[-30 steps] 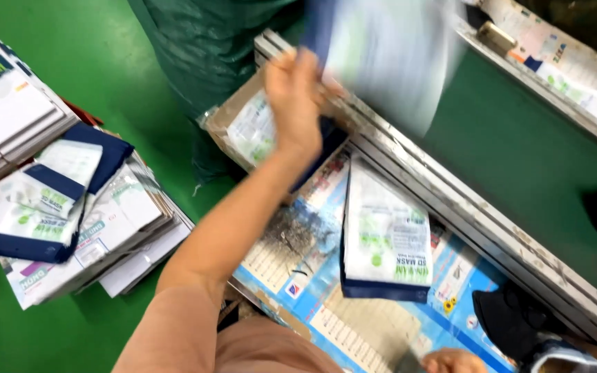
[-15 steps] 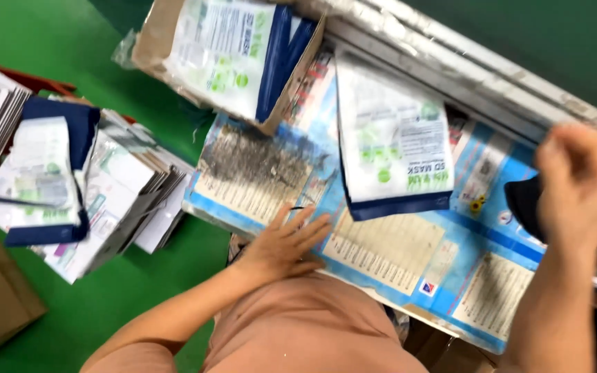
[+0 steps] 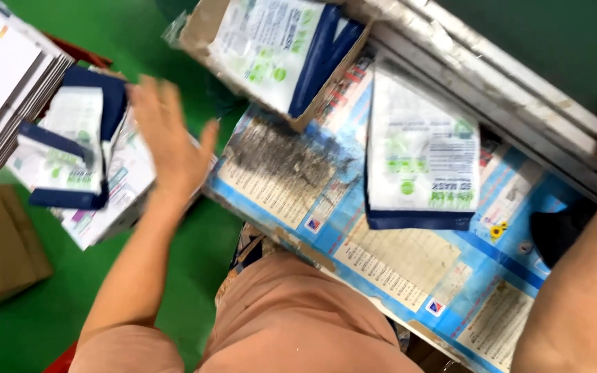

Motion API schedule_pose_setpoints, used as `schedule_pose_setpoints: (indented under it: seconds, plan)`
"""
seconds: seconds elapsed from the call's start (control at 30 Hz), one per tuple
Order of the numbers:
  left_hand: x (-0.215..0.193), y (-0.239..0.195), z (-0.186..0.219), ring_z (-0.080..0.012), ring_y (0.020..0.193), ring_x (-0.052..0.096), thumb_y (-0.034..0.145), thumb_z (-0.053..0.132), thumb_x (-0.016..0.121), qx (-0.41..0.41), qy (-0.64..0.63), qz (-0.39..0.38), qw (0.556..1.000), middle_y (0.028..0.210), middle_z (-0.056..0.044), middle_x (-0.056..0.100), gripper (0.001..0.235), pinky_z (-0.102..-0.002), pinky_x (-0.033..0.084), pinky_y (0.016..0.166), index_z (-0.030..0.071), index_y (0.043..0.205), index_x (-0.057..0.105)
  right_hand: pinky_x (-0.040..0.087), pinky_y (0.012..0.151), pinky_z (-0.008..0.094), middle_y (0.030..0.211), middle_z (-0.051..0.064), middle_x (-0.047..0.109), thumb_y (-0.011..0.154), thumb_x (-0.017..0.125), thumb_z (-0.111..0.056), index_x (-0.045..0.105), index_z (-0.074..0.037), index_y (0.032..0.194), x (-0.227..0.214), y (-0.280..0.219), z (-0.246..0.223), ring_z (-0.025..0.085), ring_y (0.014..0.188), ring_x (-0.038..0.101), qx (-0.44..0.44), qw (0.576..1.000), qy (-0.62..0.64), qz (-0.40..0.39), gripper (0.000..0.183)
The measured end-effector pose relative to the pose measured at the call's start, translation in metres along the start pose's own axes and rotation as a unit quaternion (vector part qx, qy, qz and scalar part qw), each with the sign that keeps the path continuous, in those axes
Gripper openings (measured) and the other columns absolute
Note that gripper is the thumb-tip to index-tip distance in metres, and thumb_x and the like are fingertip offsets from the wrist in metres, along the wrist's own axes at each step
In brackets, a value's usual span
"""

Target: Manually packing protective face masks into individual blue pouches and placing them on a moving conveyor belt.

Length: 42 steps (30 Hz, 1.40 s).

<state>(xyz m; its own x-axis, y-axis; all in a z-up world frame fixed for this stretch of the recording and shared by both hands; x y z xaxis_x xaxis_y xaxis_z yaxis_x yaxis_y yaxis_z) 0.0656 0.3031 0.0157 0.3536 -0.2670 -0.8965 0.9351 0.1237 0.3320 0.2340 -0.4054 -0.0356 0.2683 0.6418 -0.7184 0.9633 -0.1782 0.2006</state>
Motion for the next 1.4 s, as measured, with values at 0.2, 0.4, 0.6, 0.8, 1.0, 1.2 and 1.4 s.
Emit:
schedule_pose_setpoints:
  seconds: [0.2, 0.4, 0.6, 0.8, 1.0, 1.2, 1.4]
  plan:
    - [0.010, -0.045, 0.206, -0.0406, 0.112, 0.067, 0.089, 0.003, 0.067, 0.395, -0.274, 0.039, 0.876, 0.118, -0.023, 0.068, 0.026, -0.052, 0.053, 0.103, -0.007, 0.113, 0.066, 0.047, 0.108, 0.045, 0.128, 0.019, 0.062, 0.099, 0.072, -0.013, 0.063, 0.001, 0.119, -0.037, -0.023, -0.074, 0.034, 0.124, 0.059, -0.147, 0.971, -0.150, 0.117, 0.026]
    - [0.036, -0.081, 0.316, -0.0324, 0.098, 0.069, 0.088, 0.004, 0.070, 0.460, -0.473, -0.160, 0.734, 0.106, -0.015, 0.068, 0.020, -0.042, 0.056, 0.086, -0.002, 0.107, 0.065, 0.041, 0.113, 0.053, 0.142, 0.023, 0.061, 0.095, 0.081, -0.020, 0.061, -0.002, 0.141, -0.036, -0.025, -0.105, 0.042, 0.133, 0.055, -0.132, 0.960, -0.188, 0.158, 0.053]
    - [0.084, -0.104, 0.348, -0.0304, 0.096, 0.066, 0.084, 0.005, 0.074, 0.432, -0.511, -0.277, 0.690, 0.102, -0.009, 0.068, 0.013, -0.041, 0.053, 0.085, 0.004, 0.095, 0.067, 0.038, 0.113, 0.052, 0.140, 0.022, 0.060, 0.089, 0.080, -0.028, 0.061, -0.003, 0.137, -0.044, -0.025, -0.121, 0.040, 0.132, 0.053, -0.076, 0.965, -0.173, 0.183, 0.057]
    - [0.090, -0.102, 0.347, -0.0291, 0.098, 0.066, 0.084, 0.005, 0.074, 0.380, -0.502, -0.293, 0.720, 0.108, -0.009, 0.071, 0.012, -0.038, 0.053, 0.086, 0.003, 0.095, 0.070, 0.030, 0.118, 0.051, 0.142, 0.020, 0.056, 0.093, 0.076, -0.031, 0.061, -0.002, 0.136, -0.043, -0.028, -0.128, 0.037, 0.136, 0.048, -0.042, 0.971, -0.158, 0.173, 0.054]
    - [0.089, -0.100, 0.346, -0.0276, 0.097, 0.066, 0.085, 0.005, 0.074, 0.367, -0.500, -0.305, 0.722, 0.107, -0.008, 0.072, 0.010, -0.038, 0.054, 0.085, 0.002, 0.094, 0.071, 0.028, 0.120, 0.053, 0.140, 0.019, 0.057, 0.093, 0.074, -0.032, 0.064, -0.003, 0.131, -0.040, -0.026, -0.128, 0.036, 0.136, 0.048, -0.023, 0.974, -0.161, 0.158, 0.049]
    - [0.091, -0.101, 0.344, -0.0266, 0.098, 0.067, 0.085, 0.005, 0.074, 0.362, -0.503, -0.312, 0.720, 0.107, -0.008, 0.073, 0.009, -0.037, 0.054, 0.086, 0.001, 0.093, 0.071, 0.029, 0.118, 0.052, 0.140, 0.021, 0.057, 0.092, 0.073, -0.033, 0.066, -0.002, 0.129, -0.041, -0.028, -0.129, 0.037, 0.137, 0.048, -0.014, 0.973, -0.161, 0.164, 0.048]
    - [0.091, -0.100, 0.345, -0.0274, 0.098, 0.067, 0.083, 0.004, 0.074, 0.362, -0.502, -0.320, 0.717, 0.107, -0.009, 0.073, 0.010, -0.037, 0.055, 0.085, 0.000, 0.093, 0.071, 0.031, 0.117, 0.052, 0.142, 0.022, 0.055, 0.091, 0.074, -0.034, 0.066, -0.002, 0.129, -0.044, -0.028, -0.130, 0.039, 0.136, 0.047, -0.009, 0.970, -0.166, 0.175, 0.050]
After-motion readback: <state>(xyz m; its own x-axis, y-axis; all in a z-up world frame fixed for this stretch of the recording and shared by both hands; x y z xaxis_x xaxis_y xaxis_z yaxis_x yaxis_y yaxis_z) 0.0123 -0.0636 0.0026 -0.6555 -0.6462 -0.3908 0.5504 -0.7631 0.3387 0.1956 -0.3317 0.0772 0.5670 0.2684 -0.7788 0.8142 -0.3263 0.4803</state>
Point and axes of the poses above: each hand's wrist, its own y-axis towards the middle knuckle, its own x-axis out of the palm, z = x × y, the point moved 6 cm from there along y, towards the middle knuckle
